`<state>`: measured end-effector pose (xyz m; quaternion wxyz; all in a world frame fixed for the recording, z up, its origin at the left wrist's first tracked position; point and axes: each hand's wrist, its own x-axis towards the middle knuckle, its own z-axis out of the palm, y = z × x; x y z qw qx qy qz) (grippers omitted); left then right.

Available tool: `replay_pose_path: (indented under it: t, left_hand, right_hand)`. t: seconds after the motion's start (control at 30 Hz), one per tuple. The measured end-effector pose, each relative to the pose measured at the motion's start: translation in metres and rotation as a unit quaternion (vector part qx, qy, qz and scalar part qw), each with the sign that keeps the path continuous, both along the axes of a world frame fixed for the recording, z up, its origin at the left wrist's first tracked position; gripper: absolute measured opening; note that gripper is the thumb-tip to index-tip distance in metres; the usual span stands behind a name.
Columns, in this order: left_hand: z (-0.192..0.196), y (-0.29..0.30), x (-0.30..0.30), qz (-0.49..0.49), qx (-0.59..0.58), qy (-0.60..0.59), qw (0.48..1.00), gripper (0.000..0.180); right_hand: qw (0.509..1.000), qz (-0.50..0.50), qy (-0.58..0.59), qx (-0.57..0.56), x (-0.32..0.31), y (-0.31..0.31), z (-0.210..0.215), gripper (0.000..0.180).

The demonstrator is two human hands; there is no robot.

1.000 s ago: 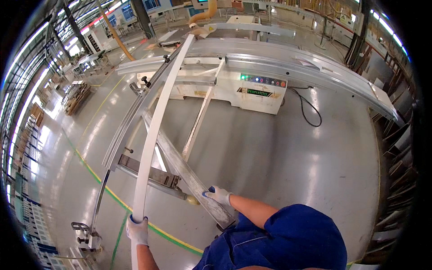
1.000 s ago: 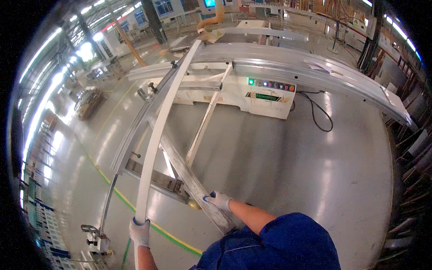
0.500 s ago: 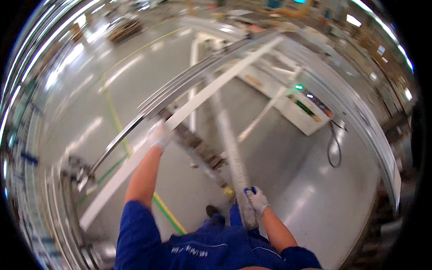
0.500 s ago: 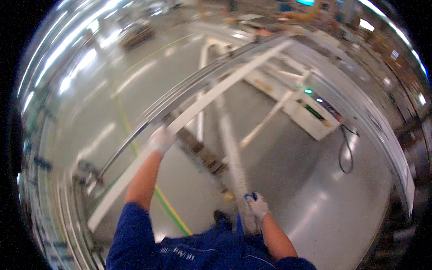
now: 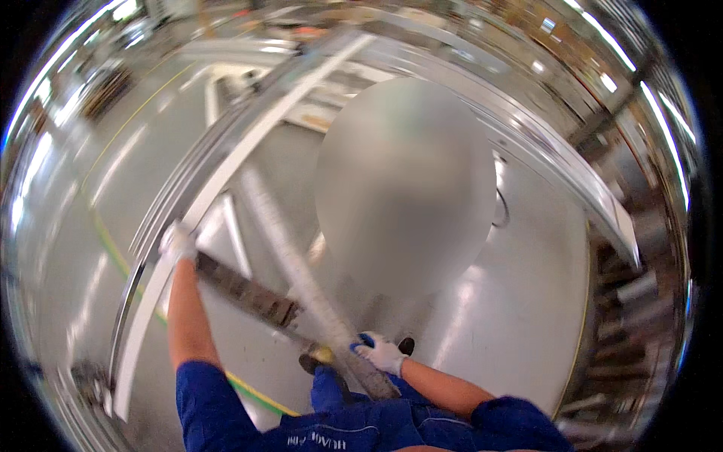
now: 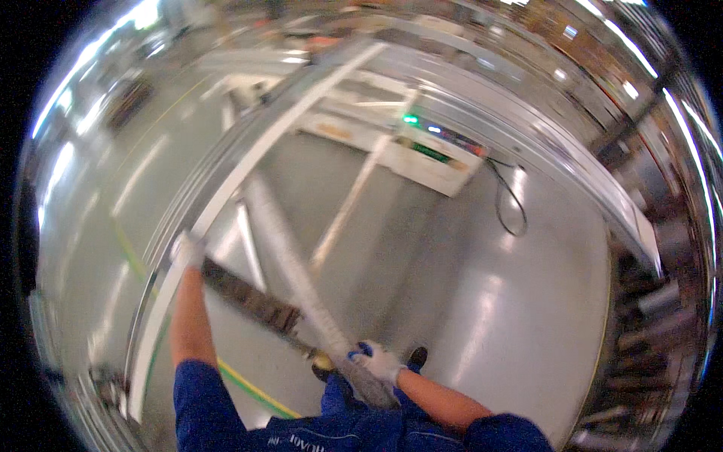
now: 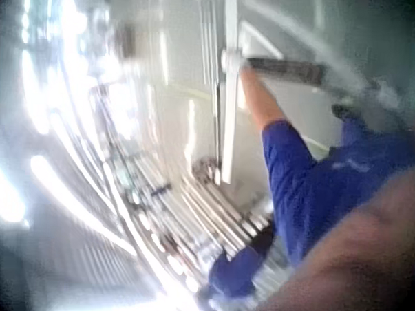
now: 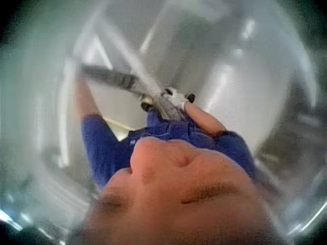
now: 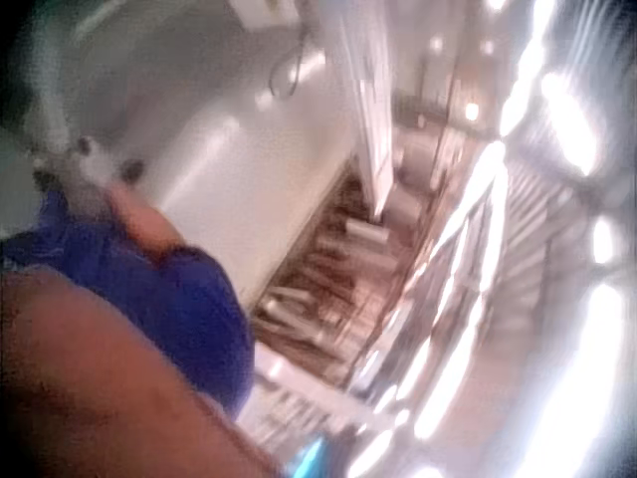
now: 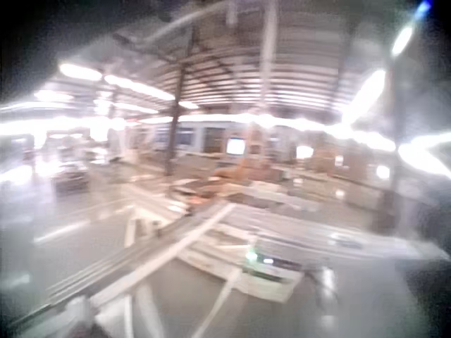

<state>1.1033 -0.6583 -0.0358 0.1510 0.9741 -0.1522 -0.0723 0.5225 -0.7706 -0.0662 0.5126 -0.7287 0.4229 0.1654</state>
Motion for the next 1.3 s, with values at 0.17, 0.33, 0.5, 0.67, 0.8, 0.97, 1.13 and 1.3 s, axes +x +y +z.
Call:
replay_pose_path:
  t: [0.17,0.33,0.5,0.67,0.8,0.97,1.13,1.3]
  left_hand:
    - [-0.016,-0.072,-0.143,0.039,0.033,-0.193,0.980,0.081]
    - [-0.012,-0.137,-0.321,0.049,-0.081,0.046,0.994,0.088]
    - [-0.024,-0.135,-0.327,0.060,-0.039,0.017,0.997,0.083]
    - [-0.027,-0.143,-0.334,0.067,-0.057,-0.002,0.996,0.080]
    - [-0.024,-0.135,-0.345,0.034,-0.059,-0.084,0.994,0.074]
    - [0.020,-0.249,-0.335,-0.021,-0.141,-0.164,0.976,0.058]
    - [-0.055,-0.351,-0.209,0.271,-0.634,0.199,0.696,0.052]
    - [-0.095,-0.388,-0.070,0.314,-0.777,0.210,0.503,0.061]
  right_hand:
    - [0.995,0.071,-0.060,0.046,-0.011,-0.018,-0.036,0.088]
    - [0.972,0.191,-0.064,0.122,-0.022,-0.050,-0.027,0.085]
    - [0.946,0.297,-0.070,0.111,-0.082,-0.125,-0.029,0.075]
    - [0.961,0.273,-0.048,-0.003,-0.087,-0.239,-0.015,0.070]
    - [0.958,0.255,-0.126,-0.031,-0.053,-0.328,-0.002,0.070]
    - [0.964,0.205,-0.129,-0.109,0.011,-0.474,0.025,0.063]
    - [0.939,0.220,-0.176,-0.197,0.085,-0.603,0.074,0.068]
    - [0.949,0.152,-0.173,-0.216,0.141,-0.712,0.102,0.066]
